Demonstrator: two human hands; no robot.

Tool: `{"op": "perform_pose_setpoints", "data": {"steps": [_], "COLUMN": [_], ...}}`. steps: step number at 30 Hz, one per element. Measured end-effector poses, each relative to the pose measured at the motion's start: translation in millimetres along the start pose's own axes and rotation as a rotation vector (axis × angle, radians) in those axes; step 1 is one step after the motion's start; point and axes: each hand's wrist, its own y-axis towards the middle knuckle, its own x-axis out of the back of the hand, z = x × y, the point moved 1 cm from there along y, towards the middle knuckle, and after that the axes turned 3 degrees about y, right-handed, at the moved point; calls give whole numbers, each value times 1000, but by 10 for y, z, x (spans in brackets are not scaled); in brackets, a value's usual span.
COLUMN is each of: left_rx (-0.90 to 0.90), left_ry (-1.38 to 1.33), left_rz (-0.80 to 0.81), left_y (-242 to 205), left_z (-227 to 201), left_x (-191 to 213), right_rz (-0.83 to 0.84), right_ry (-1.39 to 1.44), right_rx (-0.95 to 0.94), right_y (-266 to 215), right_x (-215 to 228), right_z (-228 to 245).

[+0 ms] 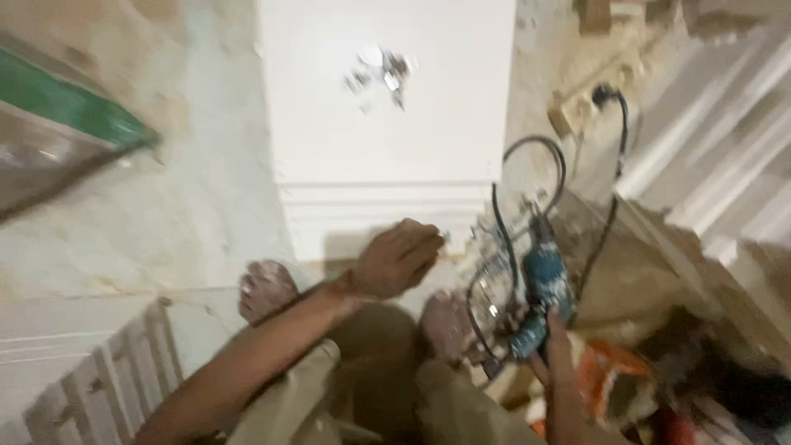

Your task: The person uses a corded electric drill to drive screws into a white wooden board. They repeatedly pick up screws from the board's surface and secure them into pre-drilled holes along the board's edge.

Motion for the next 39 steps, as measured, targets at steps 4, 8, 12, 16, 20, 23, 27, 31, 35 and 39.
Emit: {"op": "perform_pose_setpoints", "data": {"steps": [4,8,12,16,20,23,27,31,35,39], "left_rx": [109,229,418,401,326,207,258,345,463,476], "left_ry": [360,249,330,291,208,226,-47,-196,-232,-241], "left_rz": [189,-195,35,28,-146,-165,28,133,136,100], "left_y": [1299,1794,1870,1823,1783,1806,1547,1329,977,625], "left_z": [102,599,951,883,821,645,162,-258,-289,-231], "left_x": [743,962,941,965,1049,1104,764,498,221,-10], "right_rz": [-660,-565,-600,-445,-173,29,203,279,233,263], "right_ry": [-490,-1565,-1522,-1483,-1429,-1362,-1128,-1191,-1206,-1076], "right_rx": [-213,-191,91,324,692,901,984,1217,1079,986], "right_y": [-339,-261,-484,-529,-343,-381,-815,-372,-297,198], "right_x": [-967,-500,-1380,-2163,-2633,-3140,-3897,-3268,-3005,-2472], "right_z": [792,1086,1513,1728,1661,1697,1906,1545,1374,920]}}
